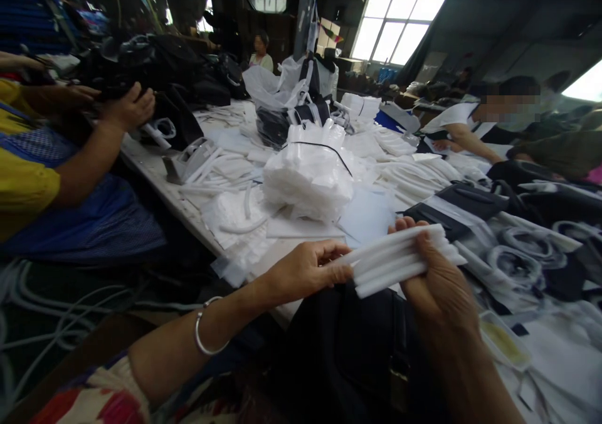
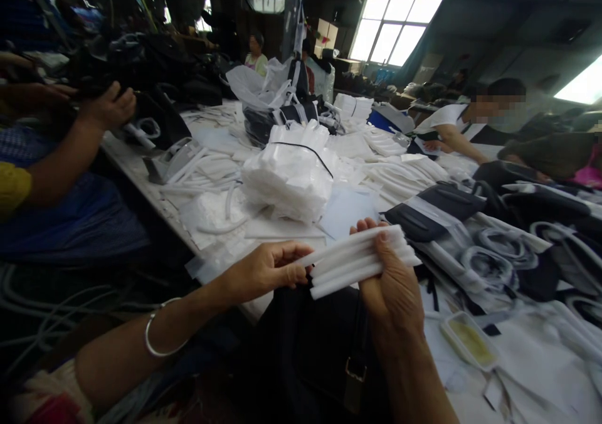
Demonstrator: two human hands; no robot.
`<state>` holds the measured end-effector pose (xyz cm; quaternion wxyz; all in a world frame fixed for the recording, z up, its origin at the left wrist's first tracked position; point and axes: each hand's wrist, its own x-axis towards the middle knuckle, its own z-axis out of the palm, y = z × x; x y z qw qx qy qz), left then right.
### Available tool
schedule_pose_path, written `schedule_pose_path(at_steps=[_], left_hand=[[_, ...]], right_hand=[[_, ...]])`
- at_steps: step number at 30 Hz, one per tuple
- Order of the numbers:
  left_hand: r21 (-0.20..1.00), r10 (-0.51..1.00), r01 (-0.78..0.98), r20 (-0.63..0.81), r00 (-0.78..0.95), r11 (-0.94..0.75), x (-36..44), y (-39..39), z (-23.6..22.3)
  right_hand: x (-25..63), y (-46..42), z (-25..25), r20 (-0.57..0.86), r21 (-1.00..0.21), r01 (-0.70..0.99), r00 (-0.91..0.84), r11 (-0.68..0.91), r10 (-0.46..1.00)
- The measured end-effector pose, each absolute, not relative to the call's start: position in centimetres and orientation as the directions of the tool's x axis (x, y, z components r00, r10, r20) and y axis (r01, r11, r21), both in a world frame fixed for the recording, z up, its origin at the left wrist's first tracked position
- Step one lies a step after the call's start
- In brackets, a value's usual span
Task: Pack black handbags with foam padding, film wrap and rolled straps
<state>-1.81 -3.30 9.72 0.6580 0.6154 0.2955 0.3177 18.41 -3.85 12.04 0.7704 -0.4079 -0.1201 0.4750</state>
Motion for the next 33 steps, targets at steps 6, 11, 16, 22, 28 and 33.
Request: schedule_pose_path(at_steps=[6, 11, 16, 22, 28, 33], left_hand=[[0.983, 0.85, 0.084, 0.095, 0.519, -0.161, -1.0, -4.9, 10.8], [0.965, 0.861, 0.109, 0.157, 0.484, -0.237, -0.8, -4.6, 10.3], [0.948, 0.866, 0.144, 0.187, 0.464, -0.282, -1.1, -4.6, 10.3], [0.851, 0.849, 0.279, 0.302, 0.433, -0.445, -1.0, -4.9, 9.4], [0.628, 0.823, 0.539, 0.353, 0.445, -0.561, -0.2, -4.4, 8.6], [0.803, 0.898, 0.422, 0.301, 0.321, -0.42, 0.0, -2.2, 8.0]], right_hand=[[17.8, -4.1, 12.0, -0.177, -0.767, -0.588, 0.577, 0.255, 0.797], [17.5, -4.5, 12.7, -0.226, -0.74, -0.619, 0.596, 0.262, 0.771], [17.0, -4.6, 13.3, -0.263, -0.722, -0.643, 0.597, 0.256, 0.758], [16.8, -4.7, 13.9, -0.281, -0.704, -0.659, 0.6, 0.264, 0.749], [16.4, -4.7, 13.8, -0.276, -0.718, -0.644, 0.612, 0.265, 0.741], [15.9, -5.1, 12.9, -0.208, -0.72, -0.638, 0.573, 0.272, 0.793]])
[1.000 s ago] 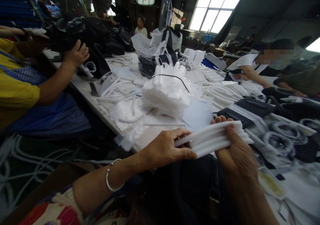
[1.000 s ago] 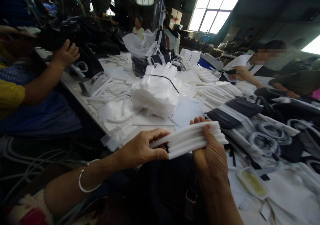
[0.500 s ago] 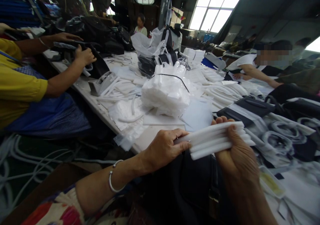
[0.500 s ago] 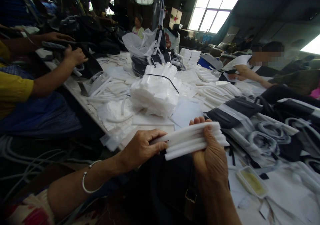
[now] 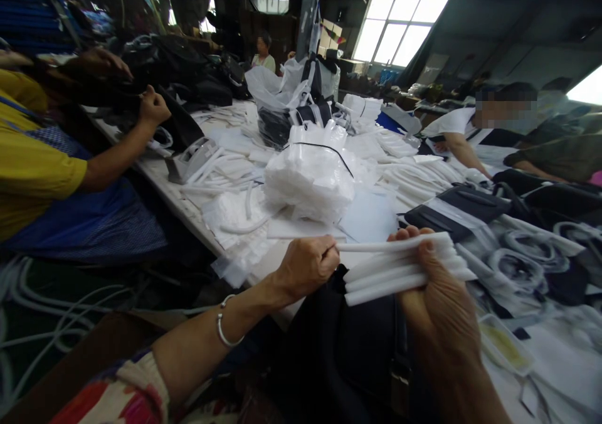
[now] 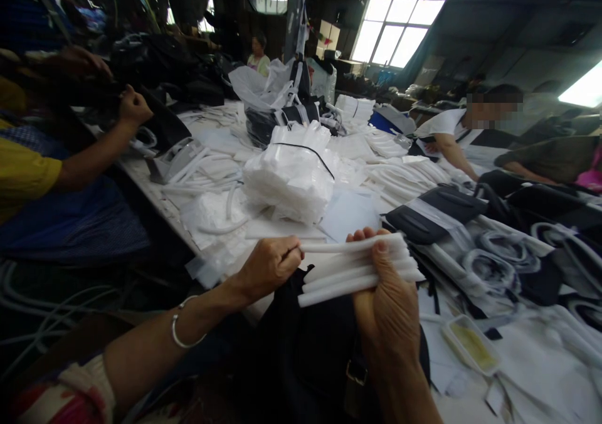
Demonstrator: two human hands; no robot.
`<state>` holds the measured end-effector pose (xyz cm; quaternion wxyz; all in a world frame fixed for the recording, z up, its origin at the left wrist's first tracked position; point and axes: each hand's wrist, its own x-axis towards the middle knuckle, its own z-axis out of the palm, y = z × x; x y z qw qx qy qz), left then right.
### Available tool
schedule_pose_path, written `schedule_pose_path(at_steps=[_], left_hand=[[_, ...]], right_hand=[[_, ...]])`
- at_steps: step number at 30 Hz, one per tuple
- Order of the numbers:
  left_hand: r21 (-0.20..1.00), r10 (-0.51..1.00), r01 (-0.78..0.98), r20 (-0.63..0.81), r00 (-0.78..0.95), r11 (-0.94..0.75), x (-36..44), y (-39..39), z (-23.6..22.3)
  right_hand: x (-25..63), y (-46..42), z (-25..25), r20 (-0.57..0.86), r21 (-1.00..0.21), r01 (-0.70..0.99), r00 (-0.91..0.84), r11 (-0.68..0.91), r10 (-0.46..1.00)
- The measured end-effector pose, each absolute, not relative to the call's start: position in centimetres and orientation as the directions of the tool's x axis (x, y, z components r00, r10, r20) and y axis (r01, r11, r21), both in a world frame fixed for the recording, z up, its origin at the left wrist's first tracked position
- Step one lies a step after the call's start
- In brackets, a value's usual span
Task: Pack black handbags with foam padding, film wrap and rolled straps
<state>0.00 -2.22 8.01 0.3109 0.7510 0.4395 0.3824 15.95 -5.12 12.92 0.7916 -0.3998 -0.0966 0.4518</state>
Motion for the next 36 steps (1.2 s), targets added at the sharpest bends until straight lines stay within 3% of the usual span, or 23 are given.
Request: schedule_pose_path(at_steps=[2, 3, 5, 8, 12, 16, 21, 29, 33, 36], left_hand=[[0.976, 0.94, 0.131, 0.124, 0.318, -0.173, -0.6, -0.9, 7.7], [0.999, 0.945, -0.045, 0.034, 0.325, -0.02, -1.0, -0.2, 7.6], [0.912, 0.951, -0.36, -0.088, 0.297, 0.197, -2.2, 1.1, 7.5], [0.77, 0.959, -0.586, -0.12, 0.255, 0.252, -3.4, 2.4, 7.9], [0.736, 0.879, -0.595, 0.002, 0.477, 0.322, -1.9, 2.0, 9.5], [0.781, 0.81, -0.533, 0.06, 0.583, 0.325, 1.1, 0.7, 10.4], [0.852, 0.851, -0.495, 0.123, 0.51, 0.173, 2.6, -0.1, 9.9], [0.632, 0.748, -0.547, -0.077, 0.66, 0.548, 2.3, 0.4, 9.5], [0.611, 0.726, -0.534, -0.099, 0.681, 0.584, 2.2, 0.5, 9.6], [0.597, 0.716, -0.535, -0.097, 0.692, 0.598, 2.0, 0.6, 9.7]], right_hand=[[16.7, -5.1, 12.5, -0.245, -0.693, -0.673, 0.557, 0.259, 0.794], [17.3, -5.1, 12.4, -0.263, -0.677, -0.687, 0.561, 0.264, 0.785], [18.8, -5.0, 12.1, -0.264, -0.665, -0.678, 0.606, 0.313, 0.751], [19.9, -5.2, 11.5, -0.222, -0.75, -0.606, 0.607, 0.264, 0.763], [17.3, -5.6, 10.6, -0.248, -0.845, -0.532, 0.301, -0.053, 0.921], [13.9, -5.2, 10.1, -0.155, -0.853, -0.519, 0.145, -0.058, 0.977], [13.5, -5.0, 10.0, -0.151, -0.842, -0.538, 0.149, -0.048, 0.977], [13.6, -4.9, 9.7, -0.134, -0.837, -0.547, 0.22, 0.009, 0.966], [13.8, -4.7, 9.5, -0.106, -0.846, -0.53, 0.29, 0.068, 0.951], [14.1, -4.8, 9.7, -0.123, -0.849, -0.528, 0.238, 0.022, 0.963]])
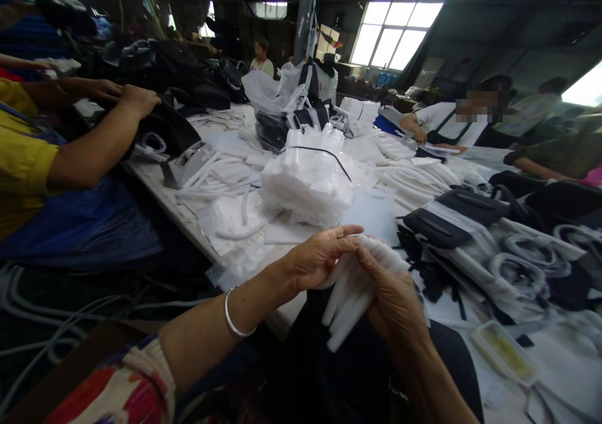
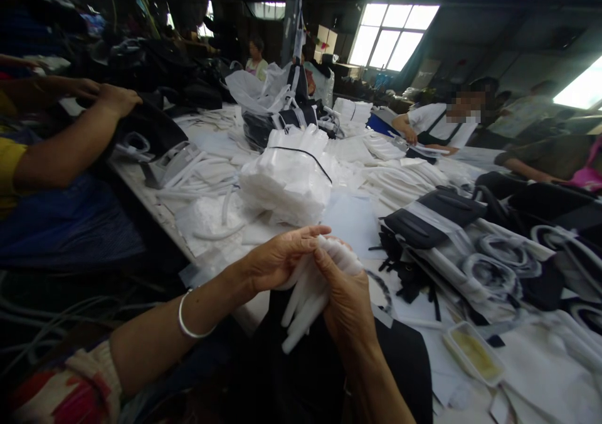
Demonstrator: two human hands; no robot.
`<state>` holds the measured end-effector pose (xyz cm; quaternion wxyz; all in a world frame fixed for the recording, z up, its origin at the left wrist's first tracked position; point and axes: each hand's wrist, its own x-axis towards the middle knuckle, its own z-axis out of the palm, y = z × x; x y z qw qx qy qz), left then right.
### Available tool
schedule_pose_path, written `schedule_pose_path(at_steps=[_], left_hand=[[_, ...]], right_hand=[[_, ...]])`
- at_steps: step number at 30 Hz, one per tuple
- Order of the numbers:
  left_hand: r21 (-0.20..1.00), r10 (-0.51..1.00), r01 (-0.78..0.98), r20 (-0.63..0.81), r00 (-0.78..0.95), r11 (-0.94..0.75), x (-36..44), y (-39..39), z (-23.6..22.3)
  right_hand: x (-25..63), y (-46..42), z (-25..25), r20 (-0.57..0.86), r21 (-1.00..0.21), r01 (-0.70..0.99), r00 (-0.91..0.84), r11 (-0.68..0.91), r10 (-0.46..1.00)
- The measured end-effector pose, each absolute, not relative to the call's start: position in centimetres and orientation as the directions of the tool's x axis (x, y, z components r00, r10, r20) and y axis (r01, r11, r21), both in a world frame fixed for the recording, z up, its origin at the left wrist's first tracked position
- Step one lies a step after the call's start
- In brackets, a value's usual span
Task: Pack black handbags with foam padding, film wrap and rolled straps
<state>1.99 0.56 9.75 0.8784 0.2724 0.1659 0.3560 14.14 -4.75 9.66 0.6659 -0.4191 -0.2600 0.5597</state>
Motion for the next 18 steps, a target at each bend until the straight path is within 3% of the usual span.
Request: schedule_pose_path(at_steps=[4, 6, 9, 12, 15, 18], left_hand=[[0.604, 0.668, -0.473, -0.137, 0.731, 0.641, 2.0, 0.8, 9.8], [0.644, 0.687, -0.462, -0.138, 0.713, 0.609, 2.1, 0.9, 9.5], [0.815, 0.782, -0.426, -0.051, 0.622, 0.392, 1.6, 0.6, 9.1], [0.98, 0.817, -0.185, 0.043, 0.575, 0.079, 0.4, -0.6, 9.1], [0.992, 0.844, 0.028, 0.089, 0.528, -0.121, -0.7, -2.3, 9.4], [0.968, 0.876, 0.092, 0.168, 0.452, -0.233, -0.8, -3.3, 9.6]], right_hand=[[14.5, -4.7, 10.0, -0.212, -0.844, -0.518, 0.085, -0.138, 0.974], [14.7, -4.3, 10.2, -0.21, -0.841, -0.524, 0.087, -0.135, 0.974], [15.6, -3.6, 10.7, -0.185, -0.839, -0.544, 0.225, -0.034, 0.957], [17.0, -2.9, 11.2, -0.19, -0.83, -0.555, 0.384, 0.061, 0.903], [18.0, -2.6, 11.5, -0.197, -0.812, -0.565, 0.505, 0.149, 0.84], [18.1, -2.6, 11.8, -0.227, -0.795, -0.58, 0.559, 0.18, 0.798]])
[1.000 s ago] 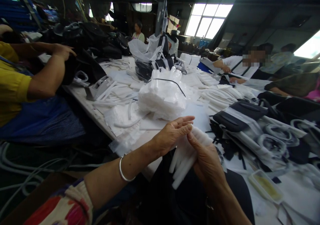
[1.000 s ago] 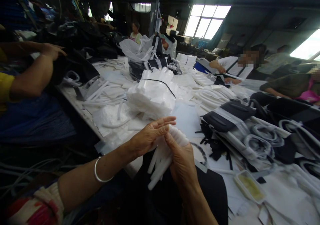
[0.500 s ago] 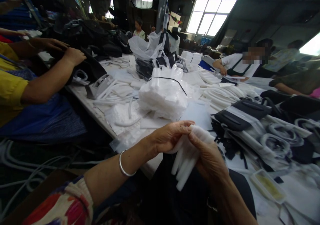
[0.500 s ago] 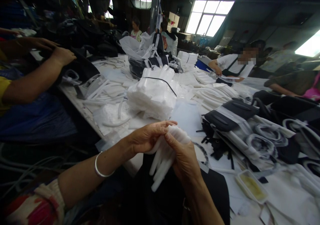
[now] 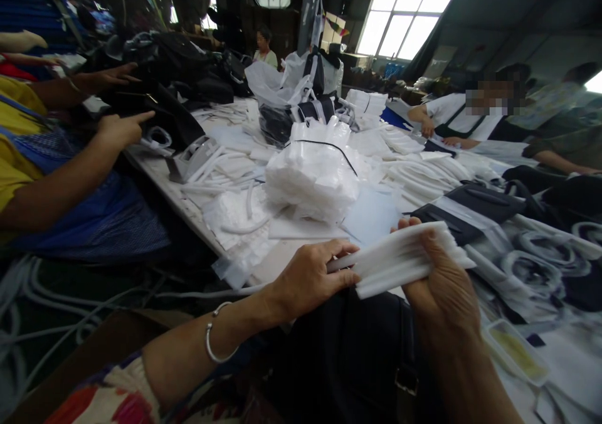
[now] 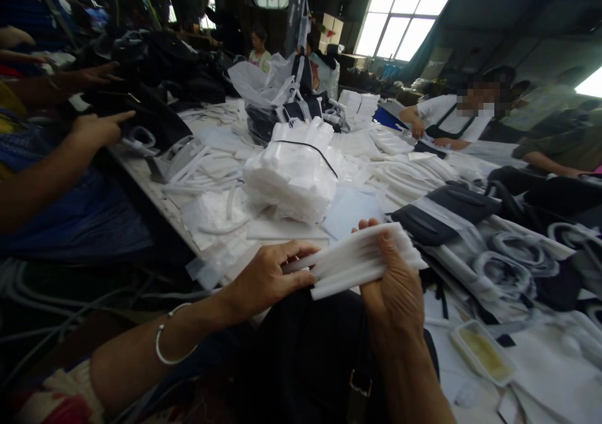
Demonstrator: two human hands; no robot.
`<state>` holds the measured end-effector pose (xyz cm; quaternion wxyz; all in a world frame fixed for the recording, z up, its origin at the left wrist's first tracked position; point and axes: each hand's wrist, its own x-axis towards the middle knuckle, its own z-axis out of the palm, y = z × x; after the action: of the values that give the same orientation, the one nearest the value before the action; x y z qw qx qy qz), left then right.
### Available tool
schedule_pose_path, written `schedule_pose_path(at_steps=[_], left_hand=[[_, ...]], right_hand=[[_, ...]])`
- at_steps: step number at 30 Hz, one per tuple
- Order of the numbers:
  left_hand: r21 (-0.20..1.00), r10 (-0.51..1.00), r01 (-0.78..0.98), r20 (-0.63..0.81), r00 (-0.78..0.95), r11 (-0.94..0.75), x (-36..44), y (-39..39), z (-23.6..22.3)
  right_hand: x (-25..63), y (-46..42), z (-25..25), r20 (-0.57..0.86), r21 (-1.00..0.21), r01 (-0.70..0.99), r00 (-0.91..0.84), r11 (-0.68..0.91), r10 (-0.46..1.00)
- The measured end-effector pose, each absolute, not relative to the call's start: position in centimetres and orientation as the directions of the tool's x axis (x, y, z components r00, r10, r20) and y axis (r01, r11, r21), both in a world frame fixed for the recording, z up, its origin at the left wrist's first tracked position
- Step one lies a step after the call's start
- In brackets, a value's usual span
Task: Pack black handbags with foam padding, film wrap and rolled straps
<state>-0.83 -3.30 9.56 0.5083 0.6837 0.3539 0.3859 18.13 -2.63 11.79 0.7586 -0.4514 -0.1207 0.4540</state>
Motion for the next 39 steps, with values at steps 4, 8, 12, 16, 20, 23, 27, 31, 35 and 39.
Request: schedule_pose_path(at_steps=[4, 8, 12, 16, 20, 23, 27, 31, 35, 39], left_hand=[[0.973, 0.892, 0.063, 0.176, 0.416, -0.221, -0.4, -3.5, 9.4], [0.99, 0.904, -0.007, 0.133, 0.406, -0.143, -0.4, -3.6, 9.1], [0.925, 0.894, 0.167, 0.264, 0.363, -0.341, -0.5, -3.9, 8.6], [0.808, 0.859, 0.335, 0.367, 0.356, -0.484, -0.3, -4.0, 7.9], [0.718, 0.827, 0.417, 0.431, 0.362, -0.557, 0.3, -3.5, 7.5], [0.685, 0.828, 0.466, 0.464, 0.315, -0.561, 0.5, -2.8, 7.4], [0.888, 0.928, 0.298, 0.286, 0.24, -0.351, 0.6, -1.7, 7.4], [0.953, 0.96, -0.279, -0.038, 0.278, 0.119, 0.5, -0.6, 7.5], [0.632, 0.97, -0.738, -0.107, 0.22, 0.237, -1.3, 1.5, 7.8], [0.596, 0.973, -0.771, -0.085, 0.216, 0.223, -2.5, 2.8, 8.7]], right_hand=[[18.0, -2.8, 12.0, -0.247, -0.79, -0.587, 0.57, 0.178, 0.784], [18.3, -2.9, 11.8, -0.199, -0.795, -0.569, 0.571, 0.209, 0.796], [18.3, -2.9, 11.9, -0.171, -0.795, -0.56, 0.575, 0.233, 0.8], [18.1, -2.9, 12.1, -0.205, -0.777, -0.587, 0.578, 0.228, 0.789], [18.2, -3.0, 12.0, -0.151, -0.796, -0.555, 0.566, 0.24, 0.81], [18.1, -3.3, 11.9, -0.157, -0.79, -0.565, 0.56, 0.236, 0.814], [17.5, -3.6, 11.3, -0.213, -0.748, -0.625, 0.546, 0.224, 0.81], [17.7, -3.4, 9.8, -0.251, -0.723, -0.668, 0.492, 0.177, 0.834], [19.8, -3.2, 9.6, -0.275, -0.638, -0.744, 0.459, 0.197, 0.845], [20.5, -4.1, 10.5, -0.235, -0.738, -0.643, 0.528, 0.204, 0.816]])
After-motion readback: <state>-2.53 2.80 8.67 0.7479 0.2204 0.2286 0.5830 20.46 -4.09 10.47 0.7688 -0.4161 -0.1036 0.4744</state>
